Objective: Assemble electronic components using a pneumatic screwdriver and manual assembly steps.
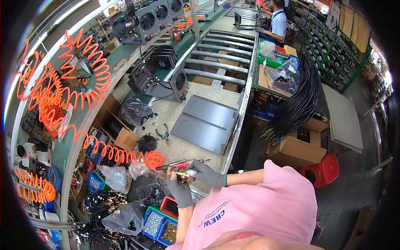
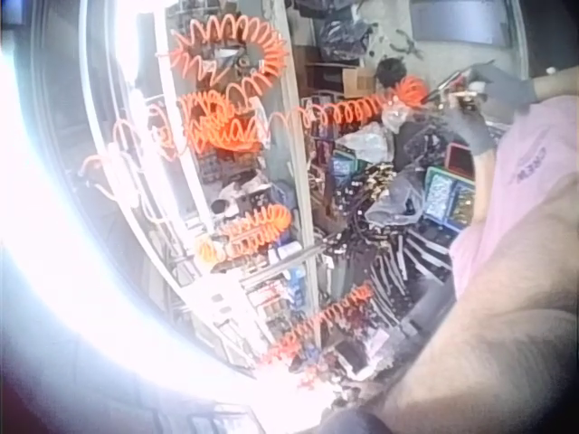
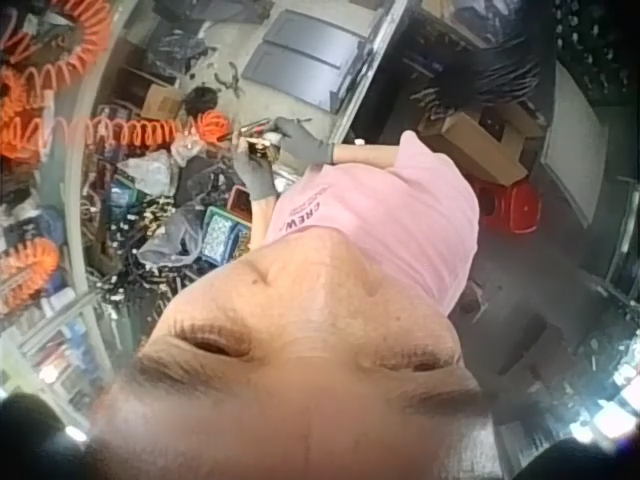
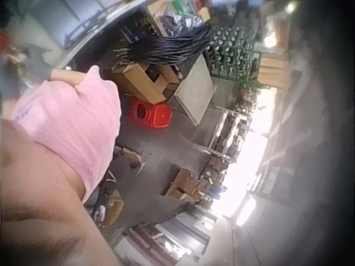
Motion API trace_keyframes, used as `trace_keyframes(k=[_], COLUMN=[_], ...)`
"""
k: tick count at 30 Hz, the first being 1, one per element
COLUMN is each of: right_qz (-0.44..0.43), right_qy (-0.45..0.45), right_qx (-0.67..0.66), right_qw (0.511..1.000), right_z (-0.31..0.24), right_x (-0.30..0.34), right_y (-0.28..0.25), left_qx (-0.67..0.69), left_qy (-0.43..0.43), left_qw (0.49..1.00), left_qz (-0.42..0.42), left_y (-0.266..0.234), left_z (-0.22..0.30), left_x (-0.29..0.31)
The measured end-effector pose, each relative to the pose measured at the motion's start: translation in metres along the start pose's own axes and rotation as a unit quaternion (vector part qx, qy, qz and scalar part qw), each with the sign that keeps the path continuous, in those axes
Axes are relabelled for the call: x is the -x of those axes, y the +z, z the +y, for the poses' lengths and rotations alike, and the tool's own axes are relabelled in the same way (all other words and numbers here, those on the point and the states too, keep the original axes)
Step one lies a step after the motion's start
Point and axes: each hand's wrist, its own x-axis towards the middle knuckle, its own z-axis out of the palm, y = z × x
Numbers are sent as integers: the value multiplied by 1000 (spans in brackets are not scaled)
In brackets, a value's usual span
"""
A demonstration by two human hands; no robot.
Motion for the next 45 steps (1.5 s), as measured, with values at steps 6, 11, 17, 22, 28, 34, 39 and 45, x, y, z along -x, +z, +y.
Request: trace_keyframes(k=[6,11,17,22,28,34,39,45], right_qz=[-8,14,49,53,73,62,65,123], right_qy=[-11,-34,-35,25,32,17,9,-179], right_qx=[40,66,93,46,56,92,87,167], right_qw=[999,997,994,997,995,994,994,962], right_z=[-15,-19,-21,-27,-28,-34,-45,-59], right_x=[8,16,29,43,52,50,43,39], right_y=[1,-3,-12,-15,-22,-28,-46,-92], left_qx=[-15,-109,-156,-149,-55,11,32,-80], left_qy=[-26,26,34,1,-78,-110,-151,64], left_qw=[998,991,986,984,988,984,980,988], left_qz=[-57,-70,-45,-98,-125,-143,-126,-117], left_y=[-11,-8,23,-15,11,13,13,76], left_z=[-6,-8,1,-22,-20,-21,-19,48], left_x=[10,24,46,37,61,64,46,12])
